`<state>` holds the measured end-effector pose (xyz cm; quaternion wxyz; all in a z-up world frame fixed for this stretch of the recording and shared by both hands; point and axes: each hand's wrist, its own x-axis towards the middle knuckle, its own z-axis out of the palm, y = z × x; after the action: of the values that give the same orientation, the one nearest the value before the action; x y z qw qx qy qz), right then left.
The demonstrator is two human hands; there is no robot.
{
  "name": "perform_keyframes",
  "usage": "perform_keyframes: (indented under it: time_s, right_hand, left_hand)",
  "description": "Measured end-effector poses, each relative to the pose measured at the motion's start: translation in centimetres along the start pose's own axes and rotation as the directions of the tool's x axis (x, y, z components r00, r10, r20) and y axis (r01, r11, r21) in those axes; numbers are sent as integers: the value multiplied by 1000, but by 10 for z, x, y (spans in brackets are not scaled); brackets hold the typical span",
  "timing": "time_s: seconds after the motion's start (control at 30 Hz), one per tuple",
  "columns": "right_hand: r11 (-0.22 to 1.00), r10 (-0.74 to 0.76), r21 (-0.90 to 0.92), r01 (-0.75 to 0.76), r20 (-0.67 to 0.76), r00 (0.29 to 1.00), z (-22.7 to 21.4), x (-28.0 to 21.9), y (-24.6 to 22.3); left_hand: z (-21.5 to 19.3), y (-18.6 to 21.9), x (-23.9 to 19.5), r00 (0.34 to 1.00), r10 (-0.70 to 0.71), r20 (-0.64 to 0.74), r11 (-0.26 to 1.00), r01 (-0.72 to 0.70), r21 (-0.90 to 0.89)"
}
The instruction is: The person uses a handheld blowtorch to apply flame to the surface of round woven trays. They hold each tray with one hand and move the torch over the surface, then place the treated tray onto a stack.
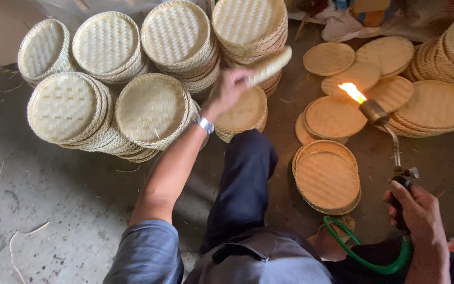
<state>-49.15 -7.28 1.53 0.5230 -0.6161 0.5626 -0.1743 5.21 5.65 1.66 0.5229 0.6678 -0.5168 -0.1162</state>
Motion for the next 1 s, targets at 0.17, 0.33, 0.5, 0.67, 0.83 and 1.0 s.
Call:
perform_keyframes:
  time_s: [0.17, 0.33, 0.5, 0.67, 0.83, 1.0]
  right_hand:
    - [1000, -2, 7, 2, -19, 1000, 1, 0, 4]
    - [1000, 26, 4, -26, -22, 999, -8, -4, 11]
    - [996, 43, -70, -46, -48, 998, -17, -4, 29]
    - [998, 57, -2, -57, -26, 998, -17, 5, 37]
    - [993, 115, -5, -116, -28, 993, -9, 11, 21]
    - [991, 112, -72, -117, -69, 991, -8, 17, -4]
  left_hand:
    - [53, -76, -80, 927, 375, -15, 832, -329, 446]
    - [78, -122, -120, 974, 221, 52, 861, -220, 459]
    - [87, -155, -142, 981, 192, 9, 857, -172, 485]
    - [100, -192, -156, 989, 147, -16, 851, -118, 512]
    - [108, -201, -163, 996, 85, -36, 861, -56, 505]
    - [92, -171, -141, 998, 48, 50, 882, -66, 467]
